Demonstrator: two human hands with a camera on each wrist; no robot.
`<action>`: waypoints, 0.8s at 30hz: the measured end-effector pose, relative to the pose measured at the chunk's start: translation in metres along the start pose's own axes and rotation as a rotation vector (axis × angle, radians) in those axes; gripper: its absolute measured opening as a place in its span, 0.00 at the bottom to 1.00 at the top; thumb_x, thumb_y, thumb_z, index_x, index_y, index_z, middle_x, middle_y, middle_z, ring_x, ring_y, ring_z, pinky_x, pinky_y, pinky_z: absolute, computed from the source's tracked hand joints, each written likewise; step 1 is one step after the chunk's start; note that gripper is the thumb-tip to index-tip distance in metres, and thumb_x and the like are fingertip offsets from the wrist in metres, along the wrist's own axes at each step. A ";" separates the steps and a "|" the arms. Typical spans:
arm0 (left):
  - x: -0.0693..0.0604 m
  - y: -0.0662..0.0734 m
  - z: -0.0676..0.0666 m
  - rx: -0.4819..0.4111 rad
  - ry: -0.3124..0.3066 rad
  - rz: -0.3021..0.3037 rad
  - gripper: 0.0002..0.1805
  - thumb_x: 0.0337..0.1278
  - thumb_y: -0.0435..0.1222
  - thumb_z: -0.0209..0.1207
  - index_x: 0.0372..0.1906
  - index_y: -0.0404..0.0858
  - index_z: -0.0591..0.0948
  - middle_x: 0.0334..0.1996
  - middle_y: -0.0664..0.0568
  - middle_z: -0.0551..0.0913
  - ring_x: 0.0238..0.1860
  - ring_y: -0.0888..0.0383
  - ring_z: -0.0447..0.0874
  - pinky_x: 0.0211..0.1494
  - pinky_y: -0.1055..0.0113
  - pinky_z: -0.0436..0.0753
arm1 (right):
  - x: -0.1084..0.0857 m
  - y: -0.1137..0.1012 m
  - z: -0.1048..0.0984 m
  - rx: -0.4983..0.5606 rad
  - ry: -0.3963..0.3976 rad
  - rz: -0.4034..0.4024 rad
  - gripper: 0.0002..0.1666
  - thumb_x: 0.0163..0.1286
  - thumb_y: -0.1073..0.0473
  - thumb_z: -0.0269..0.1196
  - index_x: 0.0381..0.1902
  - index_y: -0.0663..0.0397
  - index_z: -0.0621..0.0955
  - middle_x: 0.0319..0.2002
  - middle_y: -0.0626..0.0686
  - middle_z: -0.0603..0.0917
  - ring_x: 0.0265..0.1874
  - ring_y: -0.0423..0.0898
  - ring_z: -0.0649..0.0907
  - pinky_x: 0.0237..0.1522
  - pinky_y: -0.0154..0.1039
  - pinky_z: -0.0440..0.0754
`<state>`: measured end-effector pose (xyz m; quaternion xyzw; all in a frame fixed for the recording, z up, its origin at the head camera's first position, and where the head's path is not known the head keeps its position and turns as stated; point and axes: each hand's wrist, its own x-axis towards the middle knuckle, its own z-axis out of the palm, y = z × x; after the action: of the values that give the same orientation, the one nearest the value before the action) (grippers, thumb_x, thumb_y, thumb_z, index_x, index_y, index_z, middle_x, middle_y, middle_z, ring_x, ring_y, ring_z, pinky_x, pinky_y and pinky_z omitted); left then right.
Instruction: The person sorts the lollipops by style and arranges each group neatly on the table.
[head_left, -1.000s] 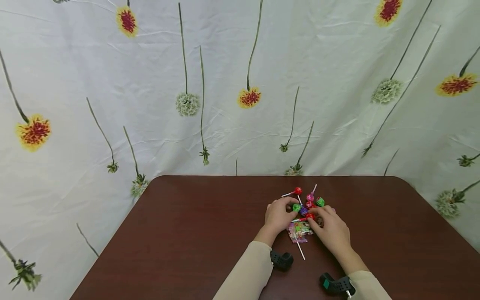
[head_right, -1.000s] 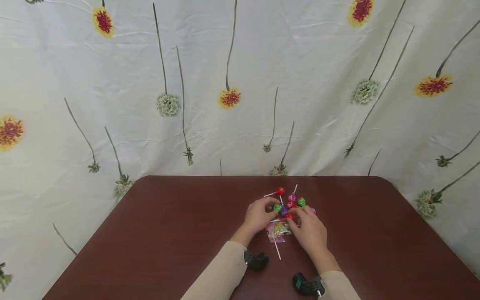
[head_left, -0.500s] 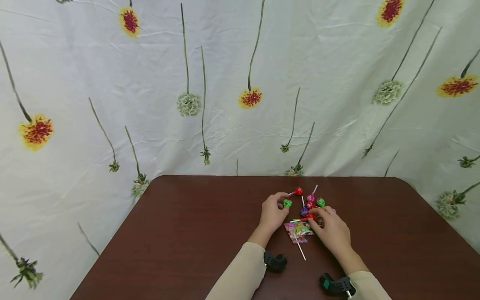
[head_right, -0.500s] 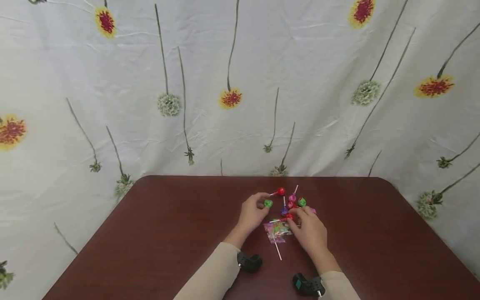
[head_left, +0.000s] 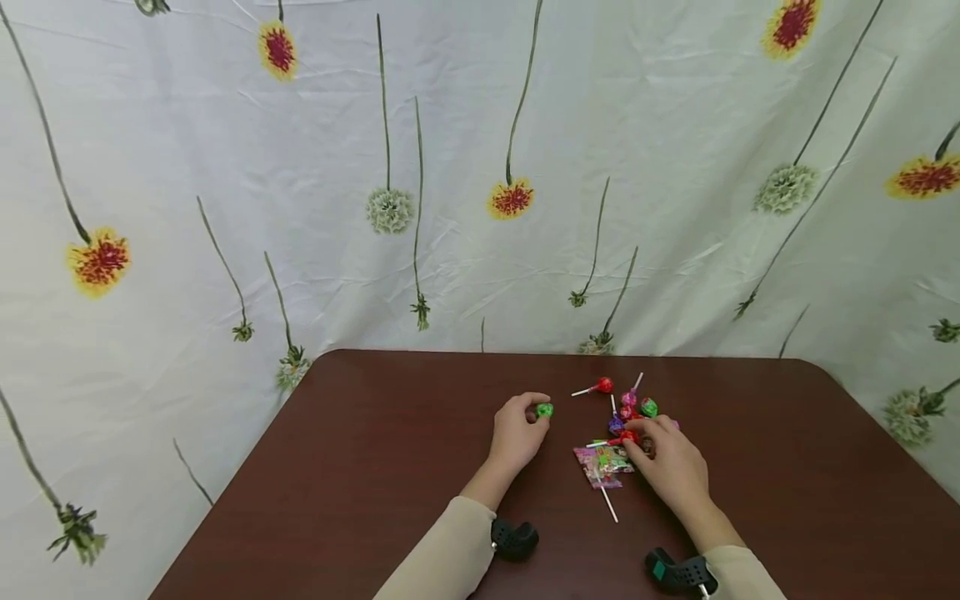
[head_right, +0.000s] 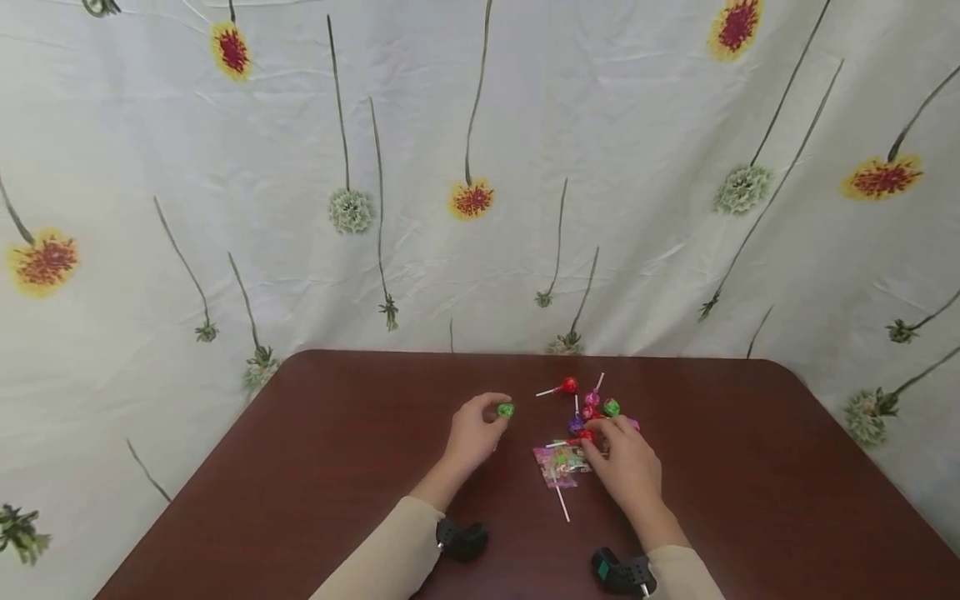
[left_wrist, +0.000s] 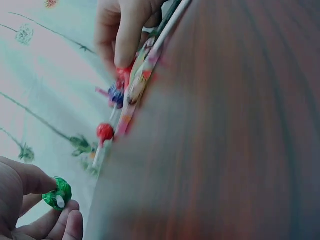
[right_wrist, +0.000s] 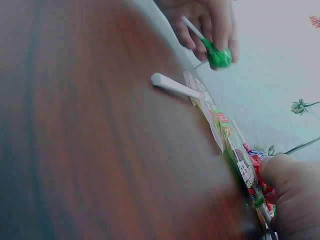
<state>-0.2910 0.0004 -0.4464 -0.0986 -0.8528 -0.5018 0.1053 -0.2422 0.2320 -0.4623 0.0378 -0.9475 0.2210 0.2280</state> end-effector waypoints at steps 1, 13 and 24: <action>-0.001 -0.001 -0.004 0.000 -0.002 -0.006 0.15 0.59 0.30 0.62 0.51 0.40 0.86 0.39 0.49 0.84 0.33 0.62 0.74 0.32 0.71 0.73 | 0.000 0.000 0.000 -0.001 0.000 0.001 0.14 0.63 0.52 0.71 0.46 0.46 0.86 0.40 0.50 0.82 0.28 0.41 0.75 0.25 0.36 0.68; -0.004 -0.036 -0.063 0.023 0.049 -0.021 0.13 0.62 0.33 0.63 0.50 0.41 0.87 0.44 0.47 0.89 0.45 0.50 0.88 0.39 0.61 0.85 | 0.000 0.001 0.001 -0.004 -0.002 0.001 0.14 0.63 0.52 0.71 0.46 0.45 0.86 0.41 0.50 0.82 0.27 0.41 0.74 0.25 0.36 0.68; -0.004 -0.062 -0.092 0.080 0.075 -0.077 0.12 0.59 0.37 0.67 0.48 0.43 0.87 0.39 0.51 0.88 0.37 0.56 0.84 0.34 0.65 0.79 | 0.000 0.001 -0.001 -0.013 -0.008 -0.010 0.15 0.63 0.52 0.71 0.48 0.46 0.86 0.41 0.51 0.83 0.27 0.41 0.73 0.25 0.36 0.68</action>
<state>-0.2966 -0.1098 -0.4561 -0.0429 -0.8709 -0.4742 0.1217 -0.2418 0.2332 -0.4615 0.0421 -0.9496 0.2135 0.2255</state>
